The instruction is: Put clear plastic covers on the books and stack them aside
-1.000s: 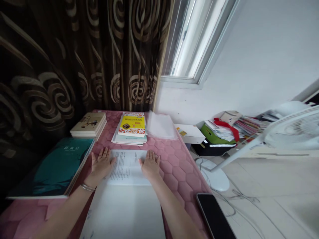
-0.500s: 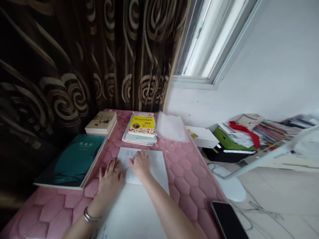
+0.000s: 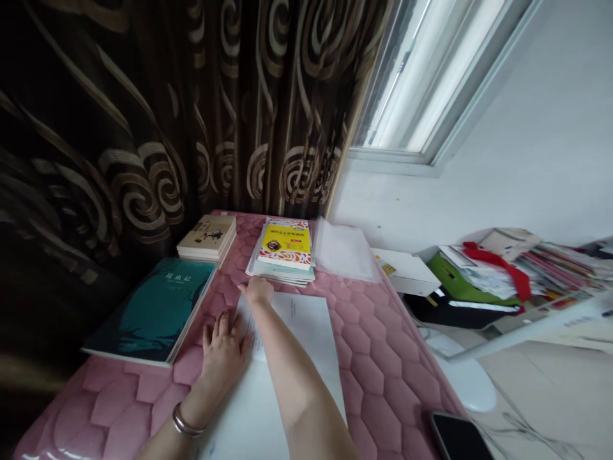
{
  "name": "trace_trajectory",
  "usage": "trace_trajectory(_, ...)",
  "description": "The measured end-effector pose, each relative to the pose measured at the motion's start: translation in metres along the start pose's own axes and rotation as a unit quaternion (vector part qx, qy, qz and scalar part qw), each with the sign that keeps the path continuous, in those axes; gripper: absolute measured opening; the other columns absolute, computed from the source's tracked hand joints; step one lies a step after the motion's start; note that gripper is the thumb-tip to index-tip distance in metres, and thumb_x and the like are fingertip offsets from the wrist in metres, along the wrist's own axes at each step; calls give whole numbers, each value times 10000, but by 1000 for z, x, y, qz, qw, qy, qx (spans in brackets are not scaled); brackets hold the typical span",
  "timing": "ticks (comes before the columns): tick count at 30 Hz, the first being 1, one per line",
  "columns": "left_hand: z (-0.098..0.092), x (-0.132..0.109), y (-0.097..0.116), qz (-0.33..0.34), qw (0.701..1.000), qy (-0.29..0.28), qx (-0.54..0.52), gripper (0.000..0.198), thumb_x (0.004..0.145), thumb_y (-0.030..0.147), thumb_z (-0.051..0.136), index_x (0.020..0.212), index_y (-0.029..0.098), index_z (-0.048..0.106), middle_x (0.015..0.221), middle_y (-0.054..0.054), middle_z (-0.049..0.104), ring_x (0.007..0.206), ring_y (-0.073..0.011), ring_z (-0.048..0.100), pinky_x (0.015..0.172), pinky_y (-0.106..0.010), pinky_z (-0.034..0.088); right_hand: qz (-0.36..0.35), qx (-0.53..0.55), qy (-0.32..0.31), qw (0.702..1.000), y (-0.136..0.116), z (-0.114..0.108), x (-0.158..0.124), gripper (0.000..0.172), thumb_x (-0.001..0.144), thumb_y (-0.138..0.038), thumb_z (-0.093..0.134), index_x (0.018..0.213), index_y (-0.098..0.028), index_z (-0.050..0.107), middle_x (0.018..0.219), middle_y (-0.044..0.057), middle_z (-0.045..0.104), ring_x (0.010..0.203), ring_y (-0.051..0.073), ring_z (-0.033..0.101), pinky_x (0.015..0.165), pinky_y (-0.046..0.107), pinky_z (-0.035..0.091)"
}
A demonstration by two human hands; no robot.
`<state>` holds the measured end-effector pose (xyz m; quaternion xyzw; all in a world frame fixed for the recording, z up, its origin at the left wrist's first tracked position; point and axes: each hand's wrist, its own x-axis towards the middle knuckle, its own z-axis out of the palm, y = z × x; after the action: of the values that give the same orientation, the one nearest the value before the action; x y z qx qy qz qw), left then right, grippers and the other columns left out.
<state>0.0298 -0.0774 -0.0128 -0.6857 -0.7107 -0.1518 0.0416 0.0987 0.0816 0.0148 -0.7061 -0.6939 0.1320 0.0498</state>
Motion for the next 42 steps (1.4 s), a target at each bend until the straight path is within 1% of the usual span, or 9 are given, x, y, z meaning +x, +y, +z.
trace_trajectory(11, 2, 1, -2, 14, 1000, 10, 11, 446, 933, 309, 444, 1314, 119, 576, 1408, -194, 507, 1299, -326, 461, 1091, -592, 298, -75, -11, 4, 997, 12, 16, -50, 463, 868, -565, 561, 984, -157, 747, 982, 158, 747, 991, 281, 687, 853, 328, 479)
trace_trajectory(15, 5, 1, -1, 10, 1000, 12, 14, 413, 935, 309, 438, 1245, 118, 632, 1389, -203, 522, 1288, -331, 474, 1088, -591, 302, -59, -10, 3, 998, 12, 11, -36, 518, 817, -608, 601, 1002, -146, 745, 1003, 168, 743, 975, 294, 691, 823, 335, 495)
trace_trajectory(20, 4, -1, 0, 2, 1000, 6, 8, 424, 928, 322, 440, 1267, 142, 619, 1413, -187, 512, 1309, -309, 460, 1094, -582, 300, -8, -6, 28, 1000, 6, 3, -6, 500, 910, -522, 505, 1088, -99, 703, 1043, 225, 715, 982, 304, 689, 820, 369, 499)
trace_trajectory(25, 0, 0, -1, -2, 1000, -2, 10, 419, 919, 316, 450, 1254, 138, 629, 1406, -184, 521, 1294, -315, 474, 1092, -582, 303, -51, 3, 47, 998, 9, 6, -24, 383, 941, -414, 486, 1071, -124, 699, 1059, 186, 709, 1016, 288, 661, 882, 394, 466)
trace_trajectory(28, -2, 1, 0, 6, 1000, 2, 26, 434, 921, 332, 447, 1265, 133, 621, 1399, -193, 523, 1289, -324, 480, 1086, -587, 310, -99, 14, 70, 993, 39, 7, -57, 296, 918, -389, 539, 1107, -212, 680, 1204, 116, 658, 1146, 259, 580, 941, 370, 434)
trace_trajectory(31, -3, 2, 0, 21, 999, 0, 43, 457, 931, 324, 420, 1306, 123, 588, 1399, -209, 518, 1302, -325, 474, 1085, -588, 315, -151, 37, 102, 983, 94, 6, -95, 278, 901, -302, 569, 1146, -222, 672, 1247, 95, 635, 1155, 238, 566, 977, 353, 430)
trace_trajectory(36, 0, 7, 3, 30, 997, -19, 72, 477, 910, 211, 379, 1334, 90, 560, 1455, -217, 457, 1370, -331, 398, 1137, -603, 204, -125, 28, 138, 982, 188, 9, -147, 356, 963, -279, 437, 1238, -180, 640, 1339, 101, 597, 1222, 228, 549, 1080, 386, 383)
trace_trajectory(39, 0, 14, 29, 45, 992, -54, 103, 523, 871, 75, 320, 1344, 56, 542, 1501, -219, 383, 1411, -321, 334, 1161, -593, 124, -128, 20, 136, 982, 209, 11, -160, 400, 979, -270, 371, 1273, -152, 616, 1374, 114, 568, 1282, 229, 510, 1117, 413, 347)
trace_trajectory(42, 1, 17, 77, 130, 981, -133, 50, 565, 856, 40, 306, 1370, 116, 529, 1525, -152, 367, 1419, -275, 328, 1167, -517, 206, -130, 34, 142, 981, 207, 9, -161, 402, 977, -232, 344, 1251, -145, 625, 1357, 115, 584, 1268, 216, 523, 1107, 393, 355)
